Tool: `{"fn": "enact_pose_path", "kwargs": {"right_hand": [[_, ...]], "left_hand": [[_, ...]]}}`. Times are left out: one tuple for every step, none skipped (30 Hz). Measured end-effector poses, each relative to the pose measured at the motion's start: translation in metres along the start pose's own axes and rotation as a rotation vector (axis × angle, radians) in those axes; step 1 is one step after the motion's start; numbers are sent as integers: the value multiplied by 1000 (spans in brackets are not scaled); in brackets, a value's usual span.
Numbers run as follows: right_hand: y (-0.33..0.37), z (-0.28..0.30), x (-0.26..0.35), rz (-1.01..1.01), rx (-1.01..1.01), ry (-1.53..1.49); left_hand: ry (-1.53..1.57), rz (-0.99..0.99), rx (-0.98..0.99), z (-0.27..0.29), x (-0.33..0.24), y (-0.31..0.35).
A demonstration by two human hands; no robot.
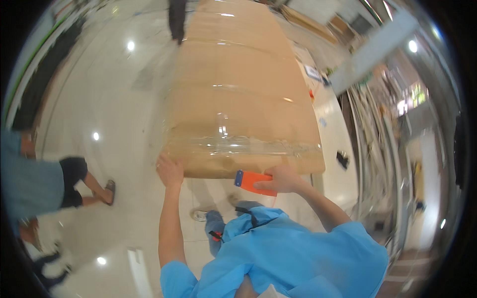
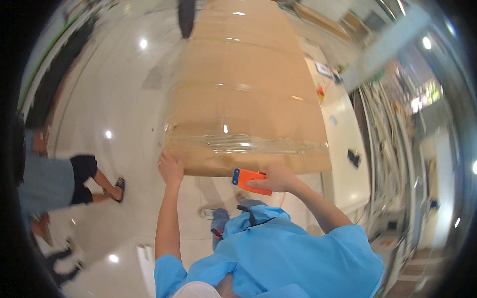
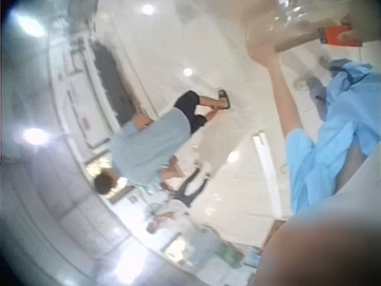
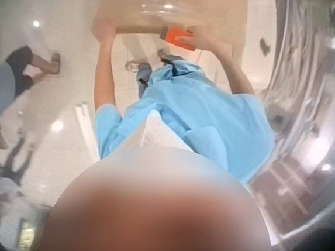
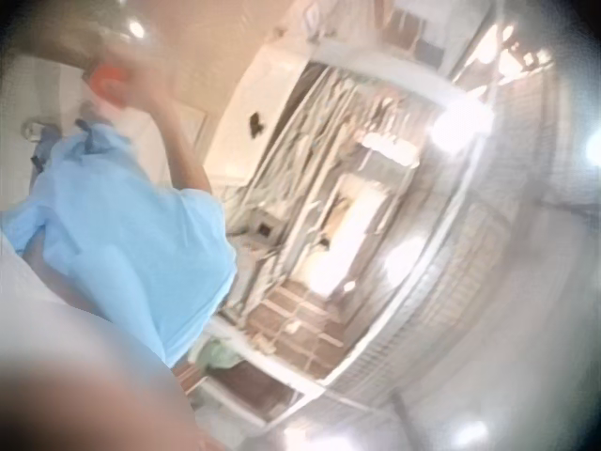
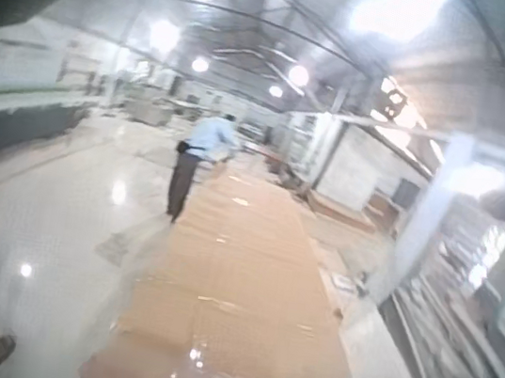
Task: The person uses a handheld tape dispenser to apply clear packing tape along the seams of a large flat cardboard sheet on the floor. They smooth the tape with their hands, fold and tape edges, and work alongside another person who also applies tape. The person briefly picks up a small white paper and walks around the room before returning to the cardboard.
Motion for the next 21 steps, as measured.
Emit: {"fn": "enact_pose_path", "kwargs": {"right_hand": [[9,-12,-25,-50,-3,-121],[16,-25,-48,-48,-9,-191],[23,-37,-71,-62,-8,-248],[33,-48,-96,-78,6,-310],[42,-57,-122,-80,-16,-376],[53,-67,-149,-86,-20,-445],[64,-78,-174,-74,-16,-522],[75,-89,-200,-121,-52,-598],[89,-96,-234,-156,-87,-674],[102,-100,-270,-190,-119,-742],[117,-103,-307,-247,-127,-799],[134,-106,-345,-306,-189,-862],[149,-98,-387,-380,-241,-909],[171,-109,-412,-491,-263,-948],[193,-109,-438,-506,-293,-1048],[206,-102,-470,-546,-328,-1115],[213,-91,-504,-568,-377,-1192],[222,-81,-527,-563,-482,-1139],[226,-73,-552,-565,-513,-1195],[228,-64,-573,-530,-558,-1273],[222,-61,-574,-487,-592,-1358]], "left_hand": [[-42,-17,-13,-6,6,-4],[-25,-29,20,-10,14,-7],[17,-86,-52,-14,21,-10],[-126,-114,-35,-16,29,-10],[-264,-104,-25,-17,34,-11],[-172,-79,-134,-16,36,-10],[-120,59,-126,-14,38,-7],[-232,86,-101,-14,34,-3],[-368,177,-86,-15,24,6],[-435,86,-162,-19,6,15],[-509,0,-280,-22,-17,27],[-587,-21,-323,-32,-44,45],[-464,-172,-427,-54,-93,60],[-378,-211,-393,-63,-121,86],[-216,-258,-385,-79,-168,110],[-37,-233,-343,-109,-223,130],[-51,-278,-202,-125,-274,146],[-32,-389,-125,-140,-324,154],[22,-395,-16,-155,-369,160],[89,-535,3,-166,-413,163],[36,-452,123,-175,-438,153]]}}
Point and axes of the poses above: each hand's wrist, its own y-axis away from the middle knuckle, its own z-axis out of the back of the hand, x = y × z, the point moved 1 cm from there along -y, towards the middle knuckle, and after that the axes turned 7 degrees about -z, right-handed, at the moved point
